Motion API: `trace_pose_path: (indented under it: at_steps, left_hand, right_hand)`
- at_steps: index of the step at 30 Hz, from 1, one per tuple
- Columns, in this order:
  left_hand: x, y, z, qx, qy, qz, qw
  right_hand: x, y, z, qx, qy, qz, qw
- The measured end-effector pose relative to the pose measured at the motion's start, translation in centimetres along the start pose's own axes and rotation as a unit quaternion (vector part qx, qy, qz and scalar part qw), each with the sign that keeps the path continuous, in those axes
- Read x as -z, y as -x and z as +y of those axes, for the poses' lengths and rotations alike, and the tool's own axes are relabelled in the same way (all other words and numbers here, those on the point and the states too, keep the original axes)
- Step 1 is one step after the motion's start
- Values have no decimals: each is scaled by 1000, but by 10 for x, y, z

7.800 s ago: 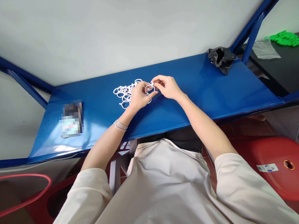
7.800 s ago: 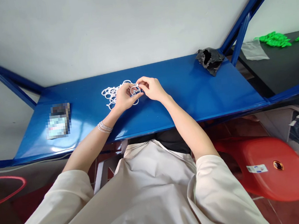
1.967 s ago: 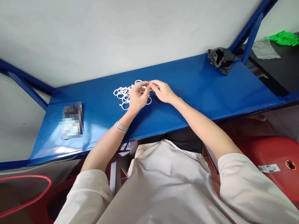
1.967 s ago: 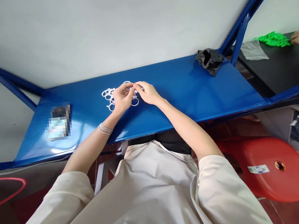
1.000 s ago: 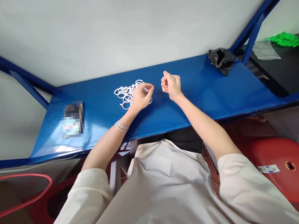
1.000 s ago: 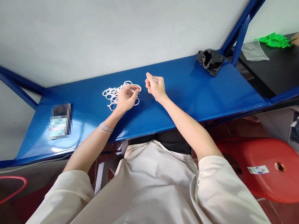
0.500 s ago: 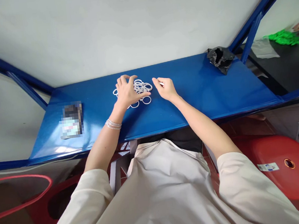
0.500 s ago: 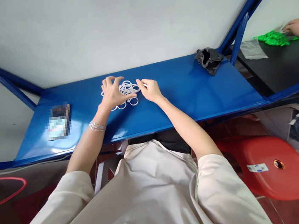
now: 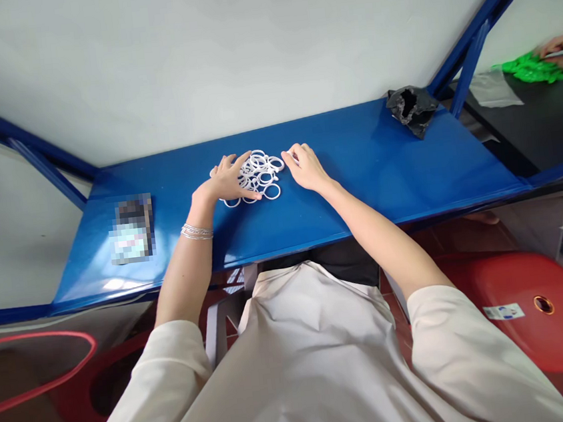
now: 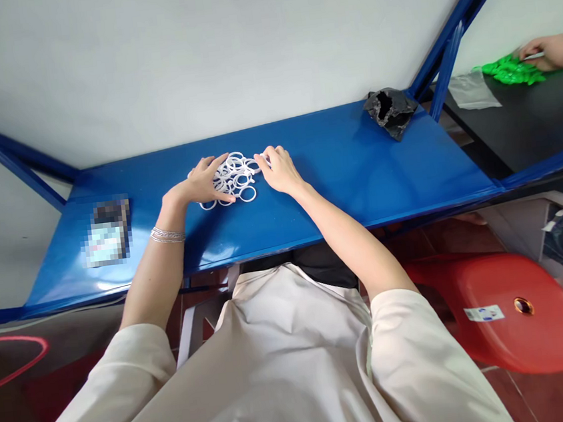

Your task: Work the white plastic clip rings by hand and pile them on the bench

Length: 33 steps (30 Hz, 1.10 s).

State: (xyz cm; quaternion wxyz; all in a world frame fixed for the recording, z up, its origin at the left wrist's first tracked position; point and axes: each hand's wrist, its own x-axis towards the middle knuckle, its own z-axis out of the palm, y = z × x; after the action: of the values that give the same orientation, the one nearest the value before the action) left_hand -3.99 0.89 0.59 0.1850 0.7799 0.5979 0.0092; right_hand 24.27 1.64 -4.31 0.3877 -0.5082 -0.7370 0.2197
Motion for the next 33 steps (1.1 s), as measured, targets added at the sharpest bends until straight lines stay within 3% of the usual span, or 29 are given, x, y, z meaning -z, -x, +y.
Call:
trace_pose_path:
  at_steps: [9,14,17,20,26,29,33]
  left_hand:
    - [-7,-6,1,-73,24,30,997]
    - [-26,-15,12,-125,56,94,986]
    - [-34,-18,22,-144,75,118,980]
    - [-29,-15,23,-159,87,109,977]
    - [-14,-9,5,-132,57,44,989]
    - [-20,-15,2,-138,49,21,989]
    - [-32,-23,7,-160,60,45,984]
  right_hand:
    - [-8,-2,10,41,23,-9,999]
    - [-14,-2,8,52,35,12,998]
    - [-16,-1,5,54,10,-9,998]
    - [-15,1,2,43,-14,-52,998]
    - [-14,3,-2,65,-19,-89,994]
    - [-17,3,-3,71,2,-130,989]
    - [-21,2,-4,77,55,-161,982]
